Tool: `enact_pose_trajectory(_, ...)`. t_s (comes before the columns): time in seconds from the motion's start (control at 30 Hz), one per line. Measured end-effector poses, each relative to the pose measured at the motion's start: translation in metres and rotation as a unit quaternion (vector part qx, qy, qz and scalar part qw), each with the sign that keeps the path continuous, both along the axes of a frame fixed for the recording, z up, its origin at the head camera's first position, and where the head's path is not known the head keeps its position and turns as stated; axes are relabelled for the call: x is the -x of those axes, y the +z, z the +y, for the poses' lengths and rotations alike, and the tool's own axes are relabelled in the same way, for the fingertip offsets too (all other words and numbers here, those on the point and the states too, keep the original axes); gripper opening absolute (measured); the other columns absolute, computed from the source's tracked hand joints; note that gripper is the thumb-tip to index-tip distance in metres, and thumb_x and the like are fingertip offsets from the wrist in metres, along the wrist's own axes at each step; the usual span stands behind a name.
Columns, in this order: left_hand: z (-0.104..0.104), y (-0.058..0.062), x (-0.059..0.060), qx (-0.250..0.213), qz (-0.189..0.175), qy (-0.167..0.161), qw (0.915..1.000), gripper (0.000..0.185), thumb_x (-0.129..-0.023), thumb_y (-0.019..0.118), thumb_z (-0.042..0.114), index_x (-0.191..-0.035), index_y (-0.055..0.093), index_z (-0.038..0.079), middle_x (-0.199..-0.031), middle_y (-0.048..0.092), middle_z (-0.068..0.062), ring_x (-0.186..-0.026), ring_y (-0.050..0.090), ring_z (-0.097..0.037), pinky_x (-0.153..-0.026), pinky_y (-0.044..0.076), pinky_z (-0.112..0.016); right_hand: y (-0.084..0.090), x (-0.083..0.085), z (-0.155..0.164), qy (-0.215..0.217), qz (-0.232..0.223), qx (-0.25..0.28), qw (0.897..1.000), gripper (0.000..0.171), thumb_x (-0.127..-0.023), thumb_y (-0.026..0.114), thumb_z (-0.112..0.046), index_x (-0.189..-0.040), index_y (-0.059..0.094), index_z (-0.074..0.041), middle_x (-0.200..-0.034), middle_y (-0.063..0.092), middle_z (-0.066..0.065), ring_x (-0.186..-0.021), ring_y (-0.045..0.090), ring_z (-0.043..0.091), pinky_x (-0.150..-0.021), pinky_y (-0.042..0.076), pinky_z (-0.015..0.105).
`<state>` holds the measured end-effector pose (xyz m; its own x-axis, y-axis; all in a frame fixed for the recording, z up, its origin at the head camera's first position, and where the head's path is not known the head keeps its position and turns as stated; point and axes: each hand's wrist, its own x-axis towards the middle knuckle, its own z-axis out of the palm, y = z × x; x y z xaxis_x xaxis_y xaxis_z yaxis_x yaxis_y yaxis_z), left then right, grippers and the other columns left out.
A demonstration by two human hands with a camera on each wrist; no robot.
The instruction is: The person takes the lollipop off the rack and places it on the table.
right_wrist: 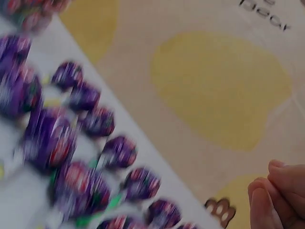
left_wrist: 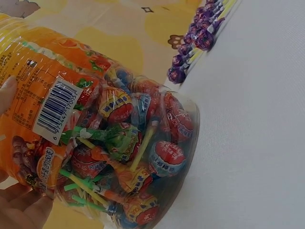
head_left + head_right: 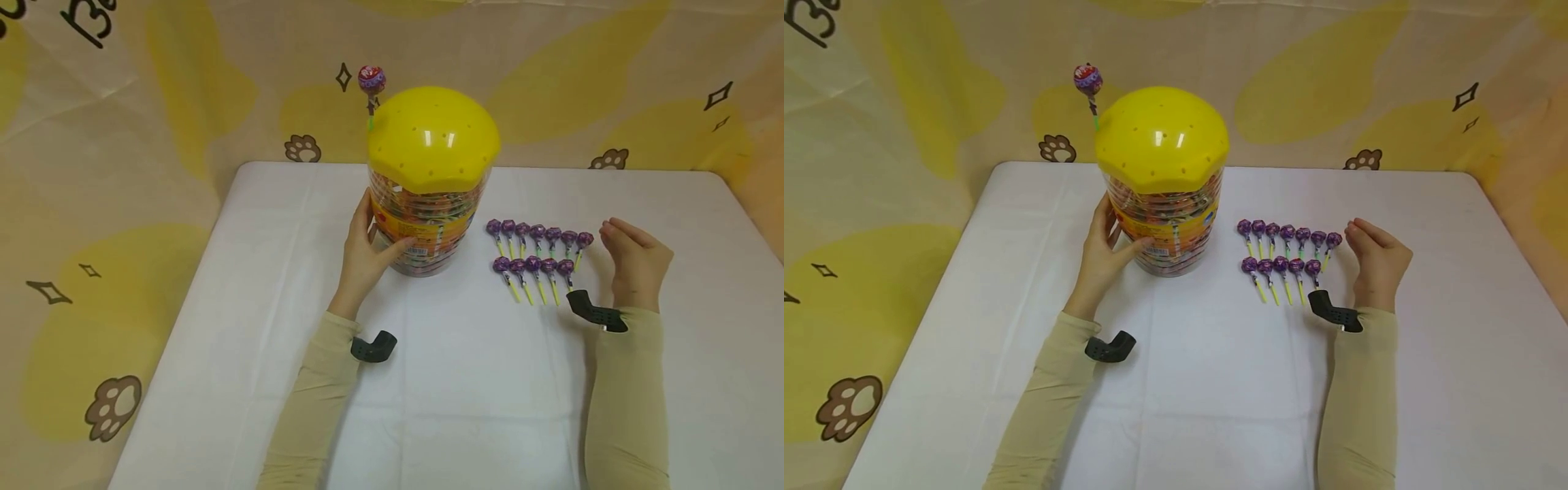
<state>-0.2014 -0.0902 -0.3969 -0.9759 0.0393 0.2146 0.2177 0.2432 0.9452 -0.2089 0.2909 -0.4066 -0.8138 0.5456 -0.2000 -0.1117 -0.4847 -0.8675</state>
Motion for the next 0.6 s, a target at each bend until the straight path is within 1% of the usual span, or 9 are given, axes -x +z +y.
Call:
enact_pose_trajectory(0.07, 0.0, 0.0, 0.0, 0.001, 0.001, 0.001, 1.0, 0.095, -0.081, 0.076, 0.019, -0.151, 0.013, 0.009, -0.153, 0.019, -0.01, -0.139, 0.024, -0.02, -0.113, 0.026, -0.033, 0.009, 0.0, -0.006, 0.007, 0.038, 0.025, 0.999, 0.023, -0.072, 0.073, 0.014, -0.094, 0.07, 0.012, -0.083, 0.068, 0.014, -0.073, 0.068, 0.02, -0.076, 0.056, 0.025)
enact_pose_trajectory(0.17, -0.001, 0.001, 0.0, 0.002, 0.001, 0.004, 1.0, 0.095, -0.081, 0.077, 0.019, -0.151, 0.013, 0.009, -0.154, 0.019, -0.009, -0.139, 0.024, -0.02, -0.113, 0.026, -0.033, 0.023, -0.001, -0.016, 0.023, 0.097, 0.046, 0.994, 0.025, -0.072, 0.071, 0.018, -0.096, 0.067, 0.016, -0.083, 0.068, 0.018, -0.071, 0.068, 0.024, -0.077, 0.056, 0.029)
enact_pose_trajectory(0.27, -0.001, 0.002, 0.001, 0.0, -0.001, 0.006, 1.0, 0.096, -0.08, 0.077, 0.019, -0.151, 0.013, 0.01, -0.154, 0.019, -0.009, -0.139, 0.024, -0.02, -0.113, 0.026, -0.033, 0.038, -0.004, -0.03, 0.047, 0.139, 0.048, 0.988, 0.027, -0.073, 0.07, 0.018, -0.1, 0.065, 0.018, -0.085, 0.068, 0.021, -0.073, 0.068, 0.026, -0.078, 0.055, 0.032)
enact_pose_trajectory(0.33, 0.0, 0.002, 0.001, -0.001, -0.003, 0.003, 1.0, 0.096, -0.08, 0.077, 0.019, -0.151, 0.013, 0.01, -0.154, 0.019, -0.009, -0.14, 0.023, -0.02, -0.113, 0.025, -0.033, 0.048, -0.007, -0.04, 0.06, 0.165, 0.045, 0.983, 0.026, -0.074, 0.068, 0.019, -0.099, 0.064, 0.019, -0.086, 0.068, 0.022, -0.073, 0.068, 0.028, -0.077, 0.055, 0.033)
enact_pose_trajectory(0.47, 0.0, 0.002, 0.001, 0.003, -0.009, 0.0, 1.0, 0.097, -0.08, 0.077, 0.02, -0.152, 0.013, 0.011, -0.154, 0.019, -0.009, -0.14, 0.023, -0.02, -0.113, 0.025, -0.032, 0.067, -0.011, -0.066, 0.092, 0.211, 0.021, 0.973, 0.023, -0.075, 0.066, 0.02, -0.098, 0.064, 0.021, -0.087, 0.068, 0.023, -0.074, 0.068, 0.029, -0.076, 0.055, 0.033)
enact_pose_trajectory(0.6, 0.0, 0.001, -0.001, 0.008, -0.005, 0.004, 0.9999, 0.096, -0.08, 0.077, 0.021, -0.151, 0.014, 0.01, -0.153, 0.02, -0.01, -0.139, 0.024, -0.02, -0.113, 0.026, -0.032, 0.086, -0.013, -0.092, 0.137, 0.232, -0.03, 0.963, 0.025, -0.076, 0.068, 0.016, -0.1, 0.064, 0.019, -0.09, 0.068, 0.021, -0.082, 0.066, 0.029, -0.082, 0.055, 0.031)
